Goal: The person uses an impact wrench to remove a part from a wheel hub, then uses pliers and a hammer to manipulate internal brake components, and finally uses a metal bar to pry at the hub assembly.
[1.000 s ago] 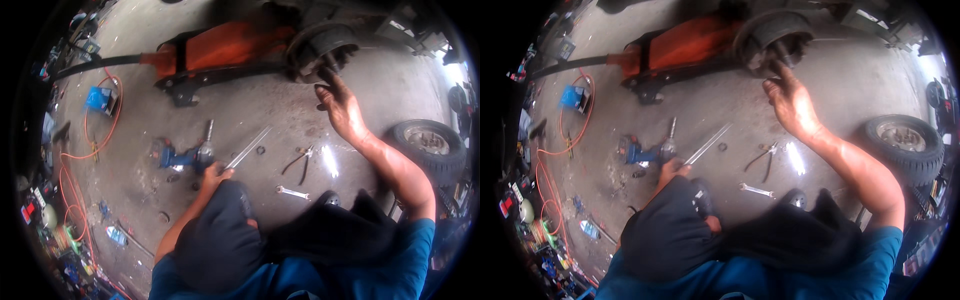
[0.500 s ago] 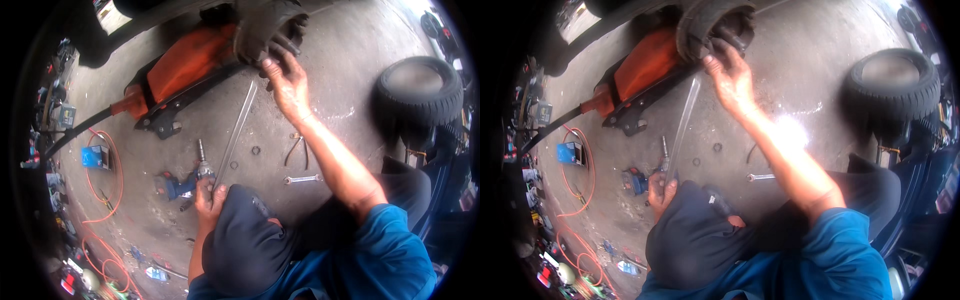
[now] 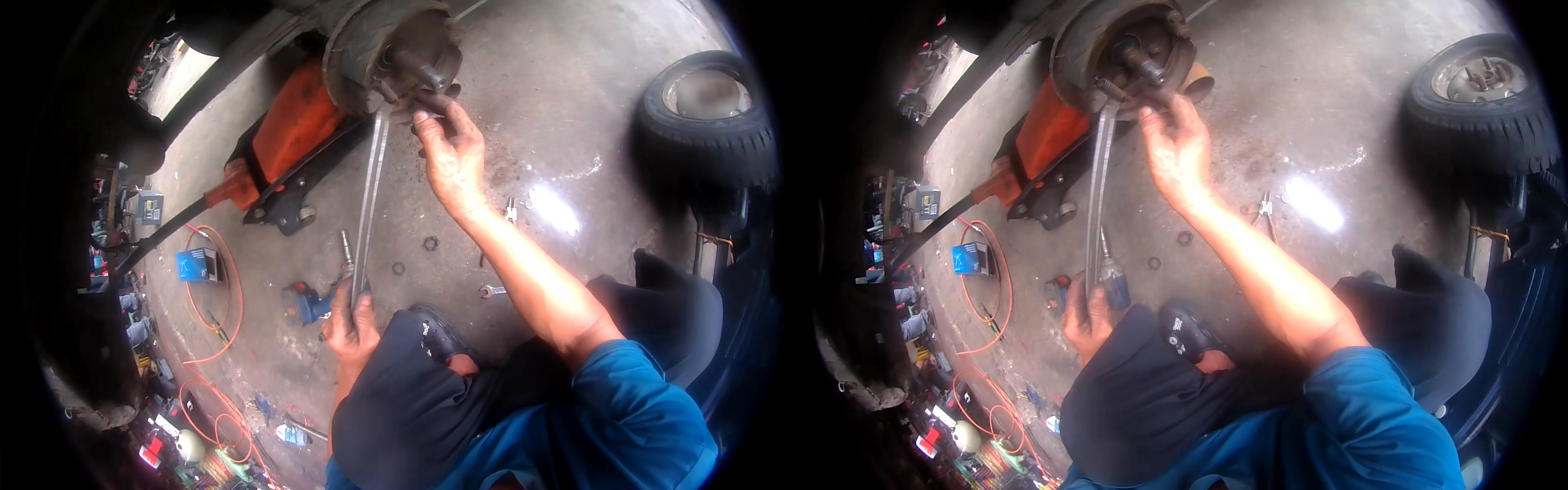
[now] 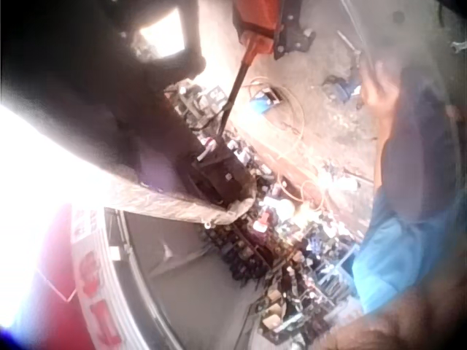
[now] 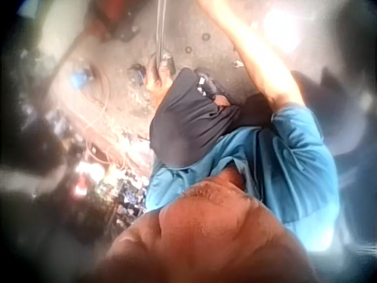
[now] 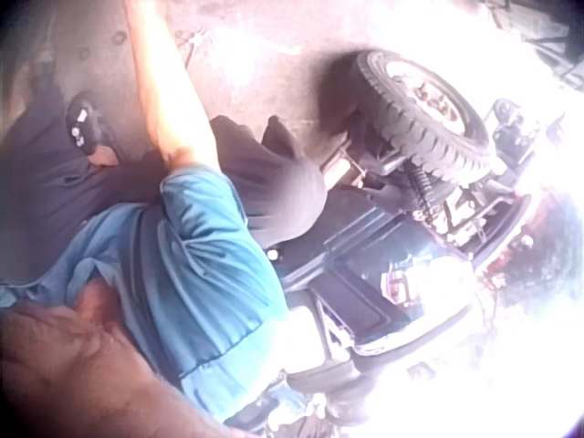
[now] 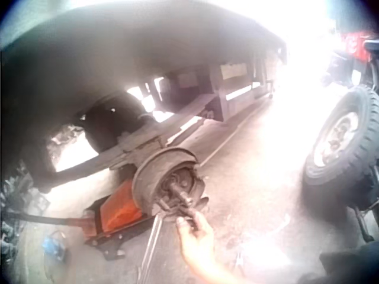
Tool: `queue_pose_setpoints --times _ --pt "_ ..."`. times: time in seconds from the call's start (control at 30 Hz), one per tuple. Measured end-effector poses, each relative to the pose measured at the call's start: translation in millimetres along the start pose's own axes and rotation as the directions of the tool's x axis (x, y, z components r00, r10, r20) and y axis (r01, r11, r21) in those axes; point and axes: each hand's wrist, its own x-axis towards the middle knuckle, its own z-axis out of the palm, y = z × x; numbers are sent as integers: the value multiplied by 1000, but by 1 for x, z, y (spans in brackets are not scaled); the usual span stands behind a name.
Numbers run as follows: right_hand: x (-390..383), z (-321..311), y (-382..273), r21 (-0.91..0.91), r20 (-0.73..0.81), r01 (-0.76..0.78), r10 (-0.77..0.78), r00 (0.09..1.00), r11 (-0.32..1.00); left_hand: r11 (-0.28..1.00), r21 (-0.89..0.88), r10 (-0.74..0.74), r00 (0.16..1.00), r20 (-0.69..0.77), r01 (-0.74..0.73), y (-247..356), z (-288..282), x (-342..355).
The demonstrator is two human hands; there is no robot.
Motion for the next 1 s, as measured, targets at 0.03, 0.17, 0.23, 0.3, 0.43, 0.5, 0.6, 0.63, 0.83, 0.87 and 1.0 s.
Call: queue_pose_setpoints --times 0.03,0.17,0.23,0.3,0.43,0.5,0.6,0.63,0.83,0.87,1.0 --pt "2 -4 3 -23 -29 -24 23 999 999 994 -22 -107 994 -19 106 2 2 -2" --pt "9 -19 8 18 -151 -34 37 988 999 895 -205 -407 913 -11 396 30 -2 8" --pt "17 -24 5 -196 -317 193 -248 915 961 831 -273 -494 869 41 485 51 -10 21" --pt "20 -26 -19 -140 -266 108 -142 953 984 705 -389 -564 801 201 594 59 -24 25" --pt "44 -26 -31 -58 -222 179 -188 957 982 323 -631 -579 675 457 705 67 -30 32" --pt "57 -26 -29 -80 -219 191 -205 954 978 294 -640 -583 664 469 710 71 -29 32" --pt "61 -22 -27 66 -52 14 -11 999 998 478 -517 -642 684 345 710 84 -20 28" --pt "60 -22 -26 64 -50 12 -9 999 998 650 -333 -656 726 208 683 88 -16 27" --pt "64 -25 -27 74 67 -136 131 989 988 922 -158 -349 935 58 354 68 -13 16" --pt "64 -27 -26 69 109 -171 163 981 983 923 -155 -349 936 53 353 77 -12 21" --pt "64 -26 -28 85 180 -176 158 971 981 743 -245 -606 782 146 622 121 -8 35"
